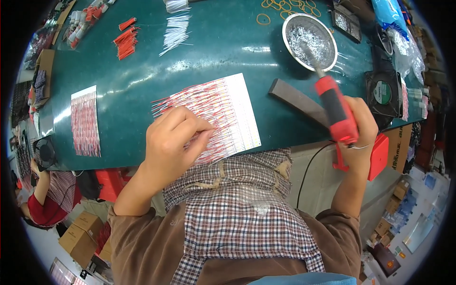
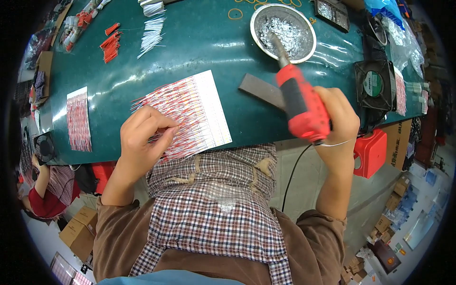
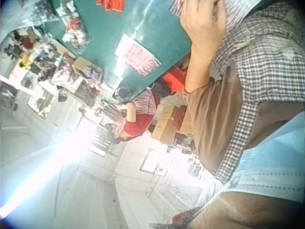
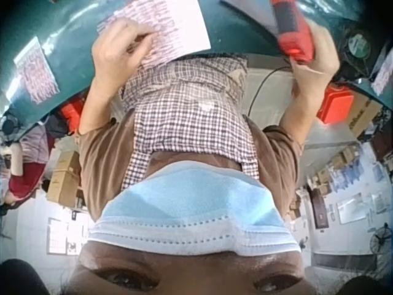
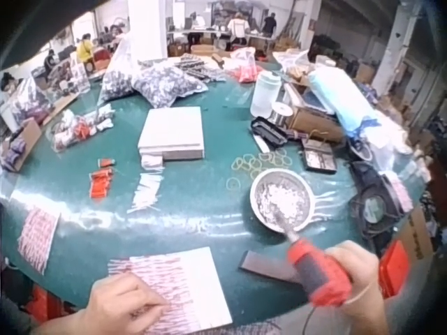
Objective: The person positions wires onto an LED circuit board by hand and solders them in place using a soldering gun.
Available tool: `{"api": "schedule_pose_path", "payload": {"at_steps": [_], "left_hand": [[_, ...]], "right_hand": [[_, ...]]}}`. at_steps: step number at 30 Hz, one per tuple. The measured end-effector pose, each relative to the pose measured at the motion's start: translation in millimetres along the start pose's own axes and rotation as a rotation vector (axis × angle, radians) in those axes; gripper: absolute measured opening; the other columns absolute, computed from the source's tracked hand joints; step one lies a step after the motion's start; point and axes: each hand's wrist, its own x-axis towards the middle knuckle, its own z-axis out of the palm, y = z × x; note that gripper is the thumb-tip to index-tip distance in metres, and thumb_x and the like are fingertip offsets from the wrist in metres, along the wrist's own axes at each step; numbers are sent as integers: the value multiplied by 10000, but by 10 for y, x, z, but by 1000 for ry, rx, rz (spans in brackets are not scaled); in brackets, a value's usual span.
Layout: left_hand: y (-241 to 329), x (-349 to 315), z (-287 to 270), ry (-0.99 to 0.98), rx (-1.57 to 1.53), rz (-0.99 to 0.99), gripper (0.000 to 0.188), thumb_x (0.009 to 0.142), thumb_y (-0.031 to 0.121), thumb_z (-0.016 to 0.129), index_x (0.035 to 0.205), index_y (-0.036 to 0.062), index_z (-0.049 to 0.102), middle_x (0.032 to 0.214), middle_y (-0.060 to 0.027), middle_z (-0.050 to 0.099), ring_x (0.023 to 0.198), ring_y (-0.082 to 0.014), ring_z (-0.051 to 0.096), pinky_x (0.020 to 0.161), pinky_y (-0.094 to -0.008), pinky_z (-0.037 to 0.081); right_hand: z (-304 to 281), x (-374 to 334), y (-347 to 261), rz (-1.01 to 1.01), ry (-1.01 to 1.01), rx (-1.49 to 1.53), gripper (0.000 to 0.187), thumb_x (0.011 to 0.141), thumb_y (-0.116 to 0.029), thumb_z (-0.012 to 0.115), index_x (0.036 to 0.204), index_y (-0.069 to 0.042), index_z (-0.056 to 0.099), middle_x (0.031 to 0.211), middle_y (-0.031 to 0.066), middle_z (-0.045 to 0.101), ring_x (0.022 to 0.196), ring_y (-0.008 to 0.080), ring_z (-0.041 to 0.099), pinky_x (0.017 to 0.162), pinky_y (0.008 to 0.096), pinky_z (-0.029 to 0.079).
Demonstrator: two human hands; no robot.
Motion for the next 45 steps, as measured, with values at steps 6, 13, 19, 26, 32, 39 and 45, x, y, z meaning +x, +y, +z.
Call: {"api": "schedule_pose_path", "payload": {"at_steps": [6,13,19,26,32,39,45], "left_hand": [[2,20,23,-12,-6,8,152,682,-1,759,781,69,668,727,-44,586,645,-211,586,554,-321,445],[-2,42,37,-22,6,17,151,687,2,759,785,68,665,726,-44,583,643,-213,584,553,-322,444],[7,55,43,-29,15,26,145,694,10,758,783,71,662,723,-44,574,645,-213,580,554,-326,439],[-17,88,84,-52,72,44,149,694,18,756,789,79,658,719,-43,560,645,-218,571,563,-337,435],[-4,49,151,-51,78,165,204,667,-8,760,844,72,699,736,-48,603,659,-209,603,560,-316,464],[57,-51,287,-88,128,166,247,643,1,756,869,86,701,729,-39,584,644,-217,585,554,-330,454],[7,-9,328,-50,180,174,245,643,12,761,867,93,704,723,-34,581,638,-209,582,548,-326,445]], "right_hand": [[29,42,15,689,184,1020,297,829,-13,594,1123,28,591,827,73,601,517,42,447,494,204,362],[111,-3,322,894,187,1506,305,872,-50,529,1163,40,547,839,68,544,468,6,339,470,196,328],[102,-71,322,866,240,1454,307,870,-48,532,1164,41,552,841,69,546,468,6,342,468,199,327],[126,-114,124,787,265,1100,335,839,-23,569,1164,61,555,868,95,584,464,31,347,464,211,314],[57,-493,-179,583,312,1019,387,850,-36,573,1213,90,529,911,134,576,463,45,357,463,205,340],[138,-1180,-700,748,12,996,454,828,-174,655,1207,23,503,891,122,559,518,105,472,628,297,531],[181,-1473,-807,705,-137,873,351,866,-112,614,1172,27,513,885,124,555,604,135,495,588,296,459]]}}
